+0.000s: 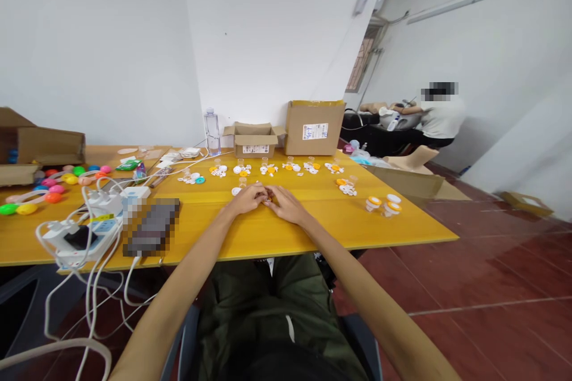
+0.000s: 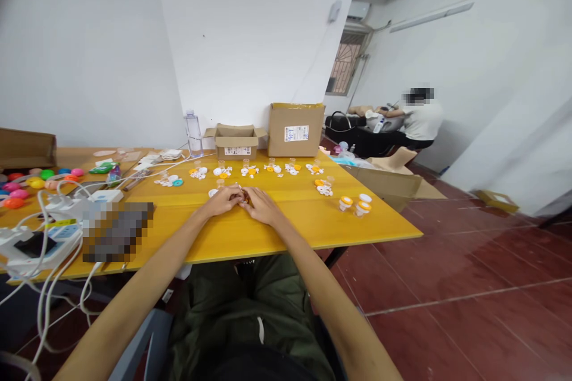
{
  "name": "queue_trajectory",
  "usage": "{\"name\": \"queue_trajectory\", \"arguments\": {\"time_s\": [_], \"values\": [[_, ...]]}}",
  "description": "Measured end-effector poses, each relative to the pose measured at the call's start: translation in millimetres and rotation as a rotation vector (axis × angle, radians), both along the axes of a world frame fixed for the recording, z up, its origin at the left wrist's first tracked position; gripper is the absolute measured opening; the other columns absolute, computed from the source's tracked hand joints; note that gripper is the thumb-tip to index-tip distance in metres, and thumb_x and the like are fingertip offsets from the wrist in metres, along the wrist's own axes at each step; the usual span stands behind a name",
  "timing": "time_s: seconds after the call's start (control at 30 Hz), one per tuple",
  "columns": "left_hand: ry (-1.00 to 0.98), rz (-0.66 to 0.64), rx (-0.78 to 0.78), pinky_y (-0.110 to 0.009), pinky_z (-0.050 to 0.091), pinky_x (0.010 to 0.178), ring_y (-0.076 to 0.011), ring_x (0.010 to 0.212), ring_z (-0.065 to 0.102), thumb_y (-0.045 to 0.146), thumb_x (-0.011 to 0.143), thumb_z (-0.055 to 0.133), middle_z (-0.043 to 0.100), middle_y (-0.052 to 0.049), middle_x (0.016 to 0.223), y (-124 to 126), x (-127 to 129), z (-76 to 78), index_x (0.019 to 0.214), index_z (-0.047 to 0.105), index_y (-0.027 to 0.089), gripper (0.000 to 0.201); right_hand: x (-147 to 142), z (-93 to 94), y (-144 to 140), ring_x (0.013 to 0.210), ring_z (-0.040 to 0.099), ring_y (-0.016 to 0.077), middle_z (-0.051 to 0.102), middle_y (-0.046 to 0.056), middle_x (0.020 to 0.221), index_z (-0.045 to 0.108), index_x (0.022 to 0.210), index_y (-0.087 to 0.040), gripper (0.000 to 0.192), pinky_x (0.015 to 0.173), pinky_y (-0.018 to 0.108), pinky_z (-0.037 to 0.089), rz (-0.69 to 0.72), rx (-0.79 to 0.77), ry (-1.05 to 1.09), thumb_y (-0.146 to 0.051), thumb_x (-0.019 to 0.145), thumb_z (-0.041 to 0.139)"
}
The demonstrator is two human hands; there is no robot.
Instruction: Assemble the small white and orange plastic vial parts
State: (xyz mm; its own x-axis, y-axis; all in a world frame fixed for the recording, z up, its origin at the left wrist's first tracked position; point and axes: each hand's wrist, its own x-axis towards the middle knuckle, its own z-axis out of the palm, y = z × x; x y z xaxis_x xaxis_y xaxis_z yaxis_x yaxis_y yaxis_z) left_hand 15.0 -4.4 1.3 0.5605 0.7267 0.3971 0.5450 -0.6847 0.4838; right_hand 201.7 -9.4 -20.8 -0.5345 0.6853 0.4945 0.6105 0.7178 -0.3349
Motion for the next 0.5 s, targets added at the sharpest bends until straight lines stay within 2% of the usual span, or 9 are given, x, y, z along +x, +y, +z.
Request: {"name": "queue_trajectory", "arguments": {"time_s": [0.5], "values": [[0.029, 0.026, 0.012, -0.029, 0.048, 0.072, -0.0160, 0.073, 0.057, 0.013, 0.083, 0.050, 0.062, -0.002, 0.080, -0.4, -0.6, 0.2, 0.079, 0.066, 0.019, 0.017, 0.0, 0.5, -0.6, 0.100, 0.061, 0.0232, 0.066, 0.008, 0.109, 0.054, 0.125, -0.024, 0.033, 0.090, 0.037, 0.048, 0.015, 0.004, -0.005, -0.026, 0.092, 0.057]]}}
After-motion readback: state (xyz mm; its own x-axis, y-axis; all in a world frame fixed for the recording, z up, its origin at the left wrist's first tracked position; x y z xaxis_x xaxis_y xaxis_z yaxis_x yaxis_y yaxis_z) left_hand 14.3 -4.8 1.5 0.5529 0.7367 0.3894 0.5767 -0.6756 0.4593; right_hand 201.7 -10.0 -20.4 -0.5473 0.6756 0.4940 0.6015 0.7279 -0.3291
